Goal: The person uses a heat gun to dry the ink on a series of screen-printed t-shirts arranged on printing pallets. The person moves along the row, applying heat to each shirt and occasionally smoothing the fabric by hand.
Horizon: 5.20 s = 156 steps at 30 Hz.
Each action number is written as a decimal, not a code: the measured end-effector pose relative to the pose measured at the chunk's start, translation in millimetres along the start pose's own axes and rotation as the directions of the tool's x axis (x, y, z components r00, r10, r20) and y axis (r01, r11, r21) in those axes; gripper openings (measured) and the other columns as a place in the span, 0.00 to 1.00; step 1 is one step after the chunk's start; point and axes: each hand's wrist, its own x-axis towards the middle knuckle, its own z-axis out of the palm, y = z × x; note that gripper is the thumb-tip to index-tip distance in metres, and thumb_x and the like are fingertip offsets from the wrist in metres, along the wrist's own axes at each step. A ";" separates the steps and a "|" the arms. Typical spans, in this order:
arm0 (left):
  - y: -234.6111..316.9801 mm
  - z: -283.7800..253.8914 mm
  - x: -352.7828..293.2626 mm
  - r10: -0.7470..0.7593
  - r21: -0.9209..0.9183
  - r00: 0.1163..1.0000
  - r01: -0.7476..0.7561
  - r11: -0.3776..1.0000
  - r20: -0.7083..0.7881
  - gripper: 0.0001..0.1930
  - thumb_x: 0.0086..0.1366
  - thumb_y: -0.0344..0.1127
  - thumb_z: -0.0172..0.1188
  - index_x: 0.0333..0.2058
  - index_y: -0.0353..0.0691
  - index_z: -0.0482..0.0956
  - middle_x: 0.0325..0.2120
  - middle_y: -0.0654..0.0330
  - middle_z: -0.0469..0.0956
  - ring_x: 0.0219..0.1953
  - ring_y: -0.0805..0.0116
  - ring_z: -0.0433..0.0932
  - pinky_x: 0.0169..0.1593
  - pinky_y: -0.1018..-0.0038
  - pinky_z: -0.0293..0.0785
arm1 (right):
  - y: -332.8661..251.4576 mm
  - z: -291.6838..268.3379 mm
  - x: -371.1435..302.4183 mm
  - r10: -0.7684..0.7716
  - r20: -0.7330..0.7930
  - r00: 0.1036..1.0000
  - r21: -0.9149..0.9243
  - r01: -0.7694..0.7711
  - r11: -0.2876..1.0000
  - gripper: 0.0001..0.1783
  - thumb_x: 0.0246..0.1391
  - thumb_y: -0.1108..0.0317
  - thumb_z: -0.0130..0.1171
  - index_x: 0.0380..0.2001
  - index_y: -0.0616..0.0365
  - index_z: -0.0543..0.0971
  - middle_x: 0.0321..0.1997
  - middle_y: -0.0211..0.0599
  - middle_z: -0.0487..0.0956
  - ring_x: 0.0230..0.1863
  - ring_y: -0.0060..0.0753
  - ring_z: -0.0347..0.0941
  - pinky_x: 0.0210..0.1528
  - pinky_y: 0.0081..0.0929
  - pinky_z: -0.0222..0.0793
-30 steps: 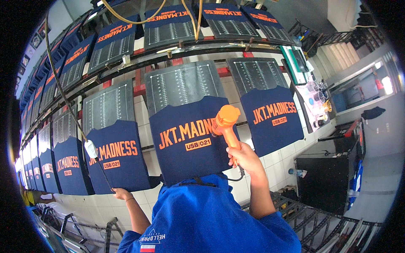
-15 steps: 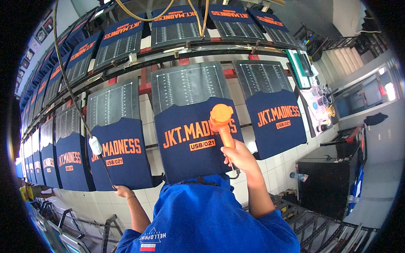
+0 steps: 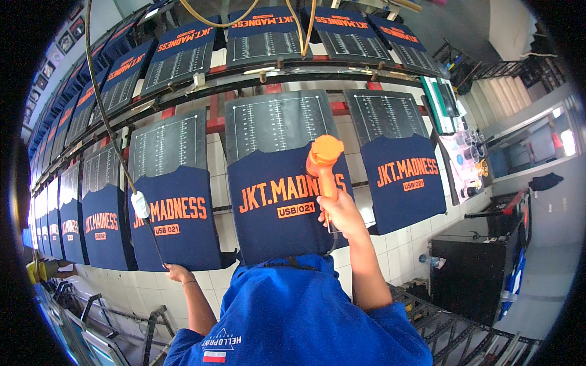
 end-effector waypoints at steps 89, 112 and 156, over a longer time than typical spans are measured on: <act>0.3 0.0 -2.4 0.069 0.127 0.995 -0.060 0.990 -0.071 0.32 0.68 0.54 0.48 0.46 0.20 0.71 0.41 0.34 0.76 0.44 0.40 0.77 0.49 0.57 0.73 | -3.4 39.8 -7.0 0.080 0.339 0.937 -0.166 -0.025 0.986 0.14 0.56 0.66 0.57 0.40 0.64 0.71 0.28 0.33 0.73 0.22 0.23 0.74 0.22 0.21 0.70; 9.6 -45.1 66.5 -0.016 0.169 0.999 0.010 0.986 0.033 0.20 0.69 0.42 0.49 0.49 0.30 0.65 0.44 0.42 0.75 0.42 0.44 0.78 0.48 0.56 0.76 | 2.8 40.7 -24.0 0.107 0.428 0.898 -0.155 -0.045 0.987 0.14 0.58 0.65 0.57 0.39 0.64 0.70 0.27 0.33 0.73 0.22 0.22 0.74 0.22 0.20 0.71; 74.1 8.2 56.2 0.115 0.528 0.979 -0.010 0.849 -0.167 0.28 0.70 0.51 0.43 0.62 0.43 0.57 0.56 0.38 0.62 0.56 0.37 0.67 0.56 0.47 0.68 | -7.1 130.5 8.0 0.068 0.327 0.943 -0.206 0.001 0.979 0.12 0.57 0.66 0.56 0.37 0.64 0.70 0.27 0.33 0.73 0.21 0.23 0.74 0.20 0.22 0.70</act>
